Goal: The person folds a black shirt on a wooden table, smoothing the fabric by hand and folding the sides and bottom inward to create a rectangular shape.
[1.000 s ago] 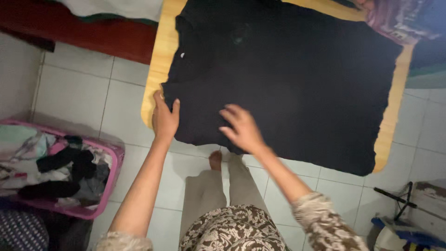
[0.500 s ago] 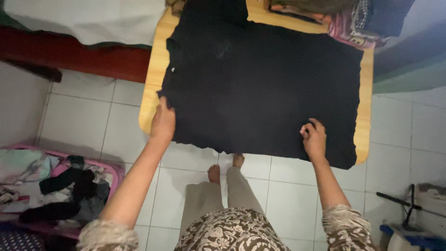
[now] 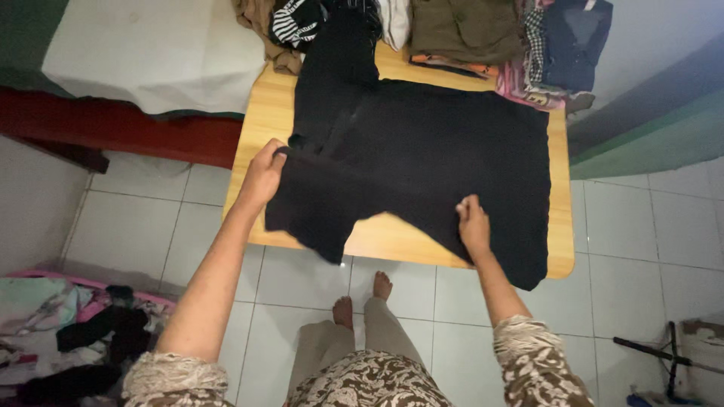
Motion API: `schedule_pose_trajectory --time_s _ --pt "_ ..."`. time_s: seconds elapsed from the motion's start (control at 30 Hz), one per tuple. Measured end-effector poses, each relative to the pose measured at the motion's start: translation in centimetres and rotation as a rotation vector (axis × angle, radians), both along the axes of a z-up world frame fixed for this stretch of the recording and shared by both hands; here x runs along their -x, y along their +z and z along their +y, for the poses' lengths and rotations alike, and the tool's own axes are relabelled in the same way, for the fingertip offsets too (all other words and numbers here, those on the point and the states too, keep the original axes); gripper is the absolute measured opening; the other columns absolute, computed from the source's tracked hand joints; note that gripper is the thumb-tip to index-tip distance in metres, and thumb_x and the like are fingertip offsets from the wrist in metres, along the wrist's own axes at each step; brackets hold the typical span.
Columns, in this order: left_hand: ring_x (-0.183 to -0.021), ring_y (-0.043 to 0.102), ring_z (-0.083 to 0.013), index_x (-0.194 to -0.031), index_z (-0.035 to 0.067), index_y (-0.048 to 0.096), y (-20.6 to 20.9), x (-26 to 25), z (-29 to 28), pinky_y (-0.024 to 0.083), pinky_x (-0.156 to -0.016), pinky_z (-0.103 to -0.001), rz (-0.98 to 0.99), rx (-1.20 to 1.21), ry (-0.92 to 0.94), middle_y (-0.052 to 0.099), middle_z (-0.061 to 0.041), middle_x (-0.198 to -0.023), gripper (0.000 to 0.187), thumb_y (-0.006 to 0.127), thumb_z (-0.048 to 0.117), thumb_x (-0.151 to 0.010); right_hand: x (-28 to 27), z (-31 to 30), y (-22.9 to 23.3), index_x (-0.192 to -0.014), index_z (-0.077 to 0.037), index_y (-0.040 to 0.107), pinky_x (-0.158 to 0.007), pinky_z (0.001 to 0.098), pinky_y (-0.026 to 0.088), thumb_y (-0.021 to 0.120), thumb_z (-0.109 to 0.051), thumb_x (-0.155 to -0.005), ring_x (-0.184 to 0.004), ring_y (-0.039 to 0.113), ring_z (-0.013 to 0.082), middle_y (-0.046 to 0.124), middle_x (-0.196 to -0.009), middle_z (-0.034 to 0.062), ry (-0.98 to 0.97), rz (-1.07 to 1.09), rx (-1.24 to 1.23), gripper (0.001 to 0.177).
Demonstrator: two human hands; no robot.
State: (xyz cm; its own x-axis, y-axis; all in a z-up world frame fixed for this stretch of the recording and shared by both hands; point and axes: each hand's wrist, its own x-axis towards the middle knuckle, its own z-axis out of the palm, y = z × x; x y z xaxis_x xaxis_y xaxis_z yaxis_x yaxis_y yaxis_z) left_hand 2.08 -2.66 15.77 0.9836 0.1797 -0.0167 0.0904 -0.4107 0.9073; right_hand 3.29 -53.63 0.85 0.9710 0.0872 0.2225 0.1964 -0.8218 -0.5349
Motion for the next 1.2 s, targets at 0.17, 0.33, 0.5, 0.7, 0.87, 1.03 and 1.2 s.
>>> schedule_pose_trajectory --time_s 0.17,0.33,0.5,0.7,0.87,1.03,1.2 --pt "-0.106 0.063 -0.0178 -0.124 0.011 0.062 2.9 -1.0 0.4 0.045 -0.091 -0.029 0.268 0.000 -0.133 0.068 -0.004 -0.111 0.025 0.052 0.018 -0.102 -2.5 -2.8 8.2 -0.113 -0.009 0.056 -0.063 0.0415 0.047 0.064 -0.023 -0.105 -0.061 0.055 0.0302 0.058 -0.074 0.0187 -0.177 0.132 -0.124 0.018" --pt "-0.115 0.062 -0.0146 -0.129 0.007 0.063 7.6 -5.1 2.1 0.050 -0.096 -0.032 0.488 0.447 -0.367 0.068 -0.002 -0.113 0.031 0.055 0.014 -0.099 -7.3 -7.1 20.1 -0.101 -0.008 0.064 -0.068 0.0322 0.041 0.069 -0.021 -0.099 -0.075 0.046 0.0112 0.052 -0.081 0.0001 0.104 0.331 -0.186 0.014" --pt "-0.100 0.068 -0.0161 -0.125 0.009 0.066 11.0 -15.6 4.5 0.058 -0.084 -0.033 0.442 0.457 0.021 0.070 -0.005 -0.113 0.030 0.053 0.027 -0.104 -18.4 -7.2 25.8 -0.108 -0.004 0.063 -0.083 0.0298 0.046 0.070 -0.018 -0.104 -0.090 0.056 0.0121 0.063 -0.095 0.0045 0.217 0.173 -0.092 0.016" --pt "-0.105 0.044 -0.0355 -0.148 0.002 0.045 -0.8 -22.6 1.7 0.038 -0.088 -0.048 0.096 0.112 0.211 0.042 -0.041 -0.143 0.055 0.060 0.028 -0.102 -25.4 0.9 17.2 -0.138 0.003 0.055 -0.104 0.0484 0.045 0.072 -0.008 -0.095 -0.123 0.056 0.0425 0.059 -0.133 0.0266 0.170 -0.393 0.013 0.047" --pt "-0.131 0.046 -0.0490 -0.151 -0.002 0.038 -9.1 -10.3 -2.6 0.038 -0.108 -0.055 0.110 -0.455 0.086 0.046 -0.032 -0.143 0.081 0.071 0.043 -0.092 -15.1 6.5 11.7 -0.115 0.000 0.058 -0.095 0.0522 0.045 0.071 -0.021 -0.095 -0.108 0.055 0.0459 0.058 -0.110 0.0246 0.429 -0.065 0.087 0.032" --pt "-0.123 0.052 -0.0459 -0.123 -0.009 0.057 -10.9 0.7 -4.0 0.041 -0.108 -0.052 0.419 -0.465 0.288 0.058 -0.032 -0.123 0.075 0.080 0.050 -0.084 -4.9 7.1 8.0 -0.116 -0.002 0.064 -0.093 0.0522 0.045 0.078 -0.031 -0.077 -0.108 0.056 0.0399 0.060 -0.115 0.0212 0.665 0.154 0.213 0.051" --pt "-0.114 0.067 -0.0406 -0.117 -0.004 0.066 -13.4 4.7 -5.7 0.051 -0.102 -0.046 0.460 -0.301 0.229 0.070 -0.026 -0.118 0.062 0.076 0.049 -0.086 -2.9 5.3 3.4 -0.122 0.001 0.064 -0.092 0.0487 0.045 0.071 -0.021 -0.082 -0.112 0.057 0.0354 0.061 -0.119 0.0174 0.504 0.079 0.296 0.046"
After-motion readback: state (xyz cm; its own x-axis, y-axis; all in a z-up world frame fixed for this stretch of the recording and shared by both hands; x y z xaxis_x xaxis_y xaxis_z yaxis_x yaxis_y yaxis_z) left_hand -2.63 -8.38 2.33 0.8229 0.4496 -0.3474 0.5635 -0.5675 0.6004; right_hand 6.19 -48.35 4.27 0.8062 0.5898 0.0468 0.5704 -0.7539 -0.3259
